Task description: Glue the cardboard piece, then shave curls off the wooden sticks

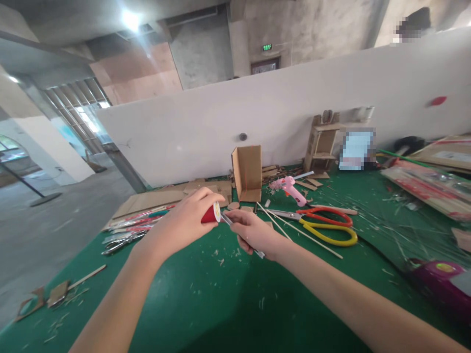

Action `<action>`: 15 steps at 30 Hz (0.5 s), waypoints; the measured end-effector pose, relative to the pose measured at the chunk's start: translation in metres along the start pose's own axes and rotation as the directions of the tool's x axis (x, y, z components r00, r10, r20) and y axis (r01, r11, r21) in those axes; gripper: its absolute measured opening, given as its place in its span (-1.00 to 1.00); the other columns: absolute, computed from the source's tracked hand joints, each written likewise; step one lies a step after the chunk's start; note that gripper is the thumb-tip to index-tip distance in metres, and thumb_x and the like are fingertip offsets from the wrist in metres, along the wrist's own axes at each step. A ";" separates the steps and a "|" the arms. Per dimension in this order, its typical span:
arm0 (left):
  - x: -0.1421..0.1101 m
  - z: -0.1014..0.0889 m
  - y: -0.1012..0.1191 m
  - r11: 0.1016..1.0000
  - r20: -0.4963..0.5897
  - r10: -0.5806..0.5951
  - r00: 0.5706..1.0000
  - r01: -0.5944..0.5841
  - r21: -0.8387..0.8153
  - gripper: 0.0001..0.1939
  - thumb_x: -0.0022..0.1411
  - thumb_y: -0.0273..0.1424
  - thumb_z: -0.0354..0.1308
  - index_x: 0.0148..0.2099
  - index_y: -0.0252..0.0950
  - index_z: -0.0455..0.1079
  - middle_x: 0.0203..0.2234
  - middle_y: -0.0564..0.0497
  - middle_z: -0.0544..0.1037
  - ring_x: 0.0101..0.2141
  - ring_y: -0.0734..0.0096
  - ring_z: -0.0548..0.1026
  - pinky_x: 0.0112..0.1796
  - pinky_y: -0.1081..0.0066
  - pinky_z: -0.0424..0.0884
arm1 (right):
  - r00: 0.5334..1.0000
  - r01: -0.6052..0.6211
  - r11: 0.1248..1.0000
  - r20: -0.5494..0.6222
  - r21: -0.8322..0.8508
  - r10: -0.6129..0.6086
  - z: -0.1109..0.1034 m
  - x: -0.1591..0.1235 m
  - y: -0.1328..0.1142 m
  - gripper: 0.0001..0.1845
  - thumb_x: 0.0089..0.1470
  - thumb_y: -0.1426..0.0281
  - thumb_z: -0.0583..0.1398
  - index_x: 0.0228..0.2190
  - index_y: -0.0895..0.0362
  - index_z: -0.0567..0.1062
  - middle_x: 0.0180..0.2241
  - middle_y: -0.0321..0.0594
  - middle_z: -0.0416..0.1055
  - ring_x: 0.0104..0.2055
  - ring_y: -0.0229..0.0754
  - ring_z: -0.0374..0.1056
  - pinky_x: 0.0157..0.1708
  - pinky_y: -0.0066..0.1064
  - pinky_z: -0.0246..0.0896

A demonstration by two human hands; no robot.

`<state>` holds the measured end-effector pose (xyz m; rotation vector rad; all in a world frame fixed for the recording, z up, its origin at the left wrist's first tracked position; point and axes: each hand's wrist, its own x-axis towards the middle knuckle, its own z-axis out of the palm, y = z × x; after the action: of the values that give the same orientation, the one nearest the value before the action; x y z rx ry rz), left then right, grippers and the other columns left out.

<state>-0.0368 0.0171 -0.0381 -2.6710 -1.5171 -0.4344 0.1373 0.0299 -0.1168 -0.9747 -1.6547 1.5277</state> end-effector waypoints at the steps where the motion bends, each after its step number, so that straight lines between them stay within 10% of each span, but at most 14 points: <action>1: 0.000 0.001 -0.002 1.000 0.016 -0.019 1.000 0.019 -0.001 -0.65 0.09 -0.28 0.12 -0.03 -0.01 0.24 -0.09 0.07 0.35 -0.21 0.22 0.41 -0.35 0.37 0.32 | 0.999 0.022 0.995 -0.028 -0.094 -0.025 -0.001 0.001 0.001 -0.59 0.08 0.36 -0.02 -0.01 0.06 0.26 -0.38 -0.30 0.38 -0.72 -0.45 0.10 -0.74 -0.53 0.03; 7: 0.004 0.009 -0.014 0.997 0.093 -0.064 0.994 0.068 -0.041 -0.62 0.06 -0.20 0.09 -0.03 -0.04 0.28 -0.14 0.00 0.35 -0.30 0.25 0.43 -0.39 0.39 0.32 | 0.963 0.143 0.681 -0.058 -0.718 -0.263 -0.007 -0.002 0.000 -0.57 0.03 0.46 0.00 -0.03 0.06 0.34 -0.15 -0.16 0.41 -0.17 -0.16 0.33 -0.27 -0.41 0.16; 15: 0.007 0.020 -0.008 0.979 0.286 0.110 0.952 -0.055 -0.194 -0.31 -0.10 -0.48 0.01 0.12 0.11 0.19 0.08 0.06 0.29 -0.39 0.36 0.47 -0.52 0.49 0.29 | 0.947 0.211 0.207 0.147 -0.955 -0.284 -0.007 -0.010 -0.006 -0.60 0.05 0.45 -0.04 -0.05 0.11 0.29 -0.11 -0.09 0.37 -0.29 -0.15 0.36 -0.39 -0.38 0.14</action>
<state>-0.0362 0.0306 -0.0566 -3.0473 -1.4893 -0.1832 0.1479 0.0239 -0.1104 -1.1864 -2.5888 0.0095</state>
